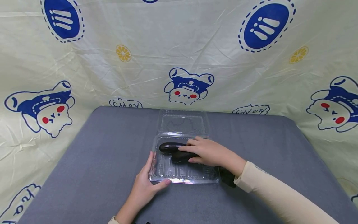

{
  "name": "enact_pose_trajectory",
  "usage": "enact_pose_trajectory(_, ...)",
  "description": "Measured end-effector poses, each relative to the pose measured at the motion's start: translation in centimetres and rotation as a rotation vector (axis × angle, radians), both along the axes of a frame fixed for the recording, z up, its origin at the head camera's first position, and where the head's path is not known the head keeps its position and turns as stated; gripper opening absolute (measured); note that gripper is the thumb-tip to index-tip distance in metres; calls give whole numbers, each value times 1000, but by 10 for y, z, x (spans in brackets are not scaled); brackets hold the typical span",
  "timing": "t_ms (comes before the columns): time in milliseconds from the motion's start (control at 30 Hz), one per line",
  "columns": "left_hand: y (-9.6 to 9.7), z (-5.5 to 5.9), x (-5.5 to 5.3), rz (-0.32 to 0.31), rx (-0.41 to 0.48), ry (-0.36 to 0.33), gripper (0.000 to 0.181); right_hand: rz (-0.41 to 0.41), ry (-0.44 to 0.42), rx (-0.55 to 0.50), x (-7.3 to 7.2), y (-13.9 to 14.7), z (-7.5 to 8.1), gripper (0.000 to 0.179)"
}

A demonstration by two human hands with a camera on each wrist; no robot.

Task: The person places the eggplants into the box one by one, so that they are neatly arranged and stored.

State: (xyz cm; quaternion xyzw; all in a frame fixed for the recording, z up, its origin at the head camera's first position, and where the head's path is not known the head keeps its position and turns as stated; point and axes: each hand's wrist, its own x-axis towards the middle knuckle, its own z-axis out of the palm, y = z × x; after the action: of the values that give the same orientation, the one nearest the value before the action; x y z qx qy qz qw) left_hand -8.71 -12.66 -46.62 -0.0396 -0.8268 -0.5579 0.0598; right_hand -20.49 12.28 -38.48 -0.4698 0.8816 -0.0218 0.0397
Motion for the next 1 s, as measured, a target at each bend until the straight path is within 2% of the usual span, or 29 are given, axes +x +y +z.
enact_pose_trajectory(267,0,1,0,3,-21,-14,118,10,-17,-28,1,-6,-4,52)
enact_pose_trajectory(600,0,1,0,-6,-6,-2,118,-8,-55,7,2,-13,-5,60)
enact_pose_trajectory(1000,0,2,1,13,-52,5,118,13,-75,-12,2,-20,-8,60)
